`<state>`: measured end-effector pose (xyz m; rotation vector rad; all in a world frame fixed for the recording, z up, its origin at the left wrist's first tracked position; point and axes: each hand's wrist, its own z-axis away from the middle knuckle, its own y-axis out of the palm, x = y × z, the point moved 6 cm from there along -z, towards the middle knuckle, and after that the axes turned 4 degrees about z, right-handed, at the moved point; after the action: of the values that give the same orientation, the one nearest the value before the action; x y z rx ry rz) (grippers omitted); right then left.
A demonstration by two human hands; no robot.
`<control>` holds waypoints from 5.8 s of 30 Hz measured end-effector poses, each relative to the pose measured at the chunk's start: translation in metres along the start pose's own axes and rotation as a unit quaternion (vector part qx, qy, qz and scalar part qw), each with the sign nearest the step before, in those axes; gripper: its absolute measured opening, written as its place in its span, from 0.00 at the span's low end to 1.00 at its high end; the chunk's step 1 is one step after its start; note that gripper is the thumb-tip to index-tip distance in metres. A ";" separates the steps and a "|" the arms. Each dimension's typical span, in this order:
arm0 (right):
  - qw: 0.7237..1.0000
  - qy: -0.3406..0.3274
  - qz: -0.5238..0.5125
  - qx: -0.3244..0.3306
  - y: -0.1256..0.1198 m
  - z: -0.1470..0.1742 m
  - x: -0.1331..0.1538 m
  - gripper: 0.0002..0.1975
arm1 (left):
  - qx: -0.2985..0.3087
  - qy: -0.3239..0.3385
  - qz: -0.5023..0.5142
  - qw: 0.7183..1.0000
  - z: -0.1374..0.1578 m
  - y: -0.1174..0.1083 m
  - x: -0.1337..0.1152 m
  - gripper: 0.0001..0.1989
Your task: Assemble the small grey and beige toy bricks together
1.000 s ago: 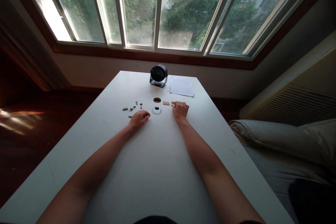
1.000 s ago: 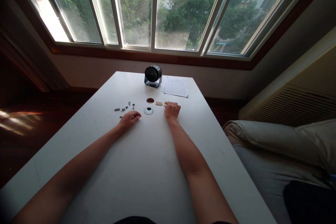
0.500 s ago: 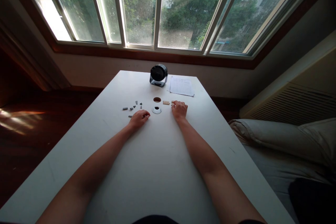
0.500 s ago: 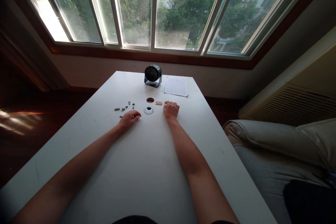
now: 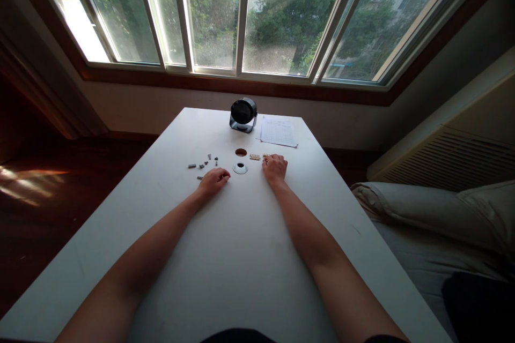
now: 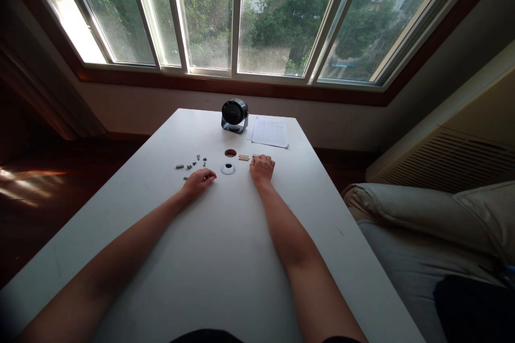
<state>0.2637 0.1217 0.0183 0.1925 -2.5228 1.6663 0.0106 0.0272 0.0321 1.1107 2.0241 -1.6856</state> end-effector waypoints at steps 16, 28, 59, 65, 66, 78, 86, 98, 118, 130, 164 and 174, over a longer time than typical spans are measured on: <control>1.000 -0.001 -0.020 -0.017 0.009 -0.004 -0.006 0.16 | -0.003 0.006 0.004 1.000 0.000 0.000 0.001 0.10; 0.999 -0.013 -0.052 -0.004 0.022 -0.006 -0.010 0.18 | 0.004 0.006 0.001 1.000 0.000 0.000 0.000 0.10; 0.996 0.016 -0.047 -0.075 0.012 -0.006 -0.014 0.12 | -0.004 0.015 0.003 1.000 -0.001 0.001 0.002 0.10; 0.996 0.034 -0.033 -0.082 0.008 -0.005 -0.014 0.12 | -0.002 0.014 0.002 1.000 0.000 0.000 0.001 0.10; 0.995 0.034 -0.033 -0.083 0.007 -0.005 -0.014 0.12 | 0.000 0.013 0.002 1.000 0.000 0.000 0.001 0.10; 0.997 0.020 -0.046 -0.053 0.008 -0.002 -0.011 0.14 | -0.005 0.003 0.013 1.000 0.000 -0.002 -0.001 0.10; 0.997 0.008 -0.057 -0.056 0.001 -0.002 -0.007 0.15 | -0.036 -0.003 0.015 0.999 0.000 -0.005 0.003 0.10; 0.993 -0.033 -0.093 -0.060 0.000 -0.002 -0.001 0.14 | -0.229 -0.195 -0.170 0.938 0.010 -0.078 0.098 0.10; 0.981 -0.141 -0.126 -0.038 -0.024 0.013 0.040 0.12 | -0.219 -0.095 -0.050 0.970 0.002 -0.065 0.056 0.12; 0.893 -0.396 -0.209 -0.042 -0.051 0.059 0.110 0.13 | -0.096 -0.047 0.241 0.965 -0.004 -0.006 0.021 0.14; 0.882 -0.383 -0.270 -0.040 -0.051 0.065 0.114 0.08 | -0.084 -0.061 0.322 0.941 -0.003 0.003 0.018 0.13; 0.889 -0.375 -0.260 -0.044 -0.049 0.064 0.113 0.07 | -0.093 -0.054 0.303 0.947 -0.002 0.002 0.019 0.13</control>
<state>0.1592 0.0386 0.0554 1.6185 -2.6088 1.4027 0.0001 0.0358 0.0190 1.3569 1.5137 -1.1875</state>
